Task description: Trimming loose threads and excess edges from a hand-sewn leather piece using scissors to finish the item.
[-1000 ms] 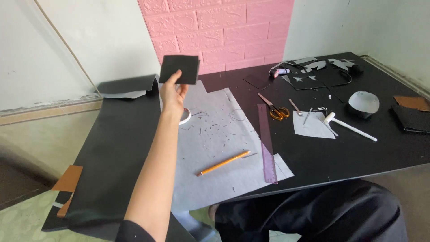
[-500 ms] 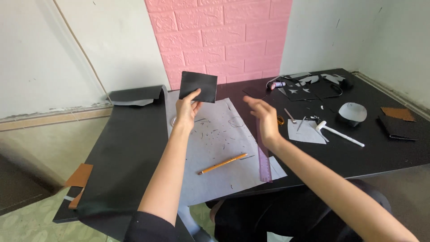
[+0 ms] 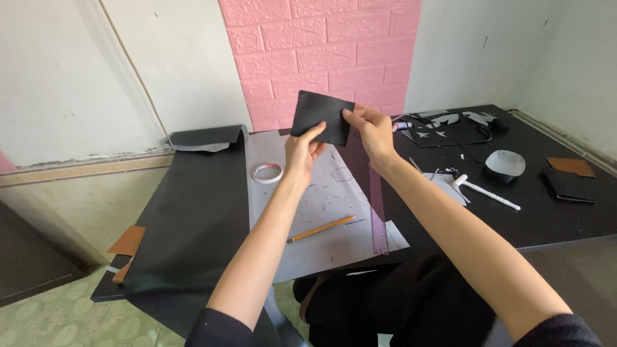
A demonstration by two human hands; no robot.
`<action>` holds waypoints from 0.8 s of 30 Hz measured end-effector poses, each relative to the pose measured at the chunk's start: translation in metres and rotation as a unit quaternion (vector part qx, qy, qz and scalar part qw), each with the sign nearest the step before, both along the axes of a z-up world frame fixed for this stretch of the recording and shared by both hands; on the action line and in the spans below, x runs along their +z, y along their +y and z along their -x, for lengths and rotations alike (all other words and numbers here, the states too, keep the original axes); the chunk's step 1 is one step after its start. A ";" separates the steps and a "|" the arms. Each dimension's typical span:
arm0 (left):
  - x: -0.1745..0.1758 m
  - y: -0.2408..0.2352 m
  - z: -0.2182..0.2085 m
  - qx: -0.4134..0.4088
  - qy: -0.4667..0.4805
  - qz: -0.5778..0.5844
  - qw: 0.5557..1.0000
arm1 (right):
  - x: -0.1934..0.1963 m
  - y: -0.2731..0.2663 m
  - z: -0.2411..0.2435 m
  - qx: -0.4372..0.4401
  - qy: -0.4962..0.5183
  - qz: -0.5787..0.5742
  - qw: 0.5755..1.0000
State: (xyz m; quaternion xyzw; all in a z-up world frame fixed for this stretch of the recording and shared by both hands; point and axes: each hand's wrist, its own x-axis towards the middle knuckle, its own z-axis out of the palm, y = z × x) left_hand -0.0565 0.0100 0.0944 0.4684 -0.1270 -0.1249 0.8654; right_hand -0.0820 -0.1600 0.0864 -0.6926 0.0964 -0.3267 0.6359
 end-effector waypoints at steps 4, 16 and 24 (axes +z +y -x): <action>-0.005 -0.008 0.005 0.025 -0.022 -0.007 0.999 | 0.031 0.021 0.032 -0.022 -0.051 0.012 0.998; -0.007 -0.012 0.040 0.007 -0.093 0.099 0.991 | 0.018 -0.012 -0.005 -0.041 -0.193 0.097 0.976; -0.002 -0.020 0.024 -0.010 -0.030 0.196 0.980 | 0.015 0.008 -0.014 0.006 -0.144 0.192 0.971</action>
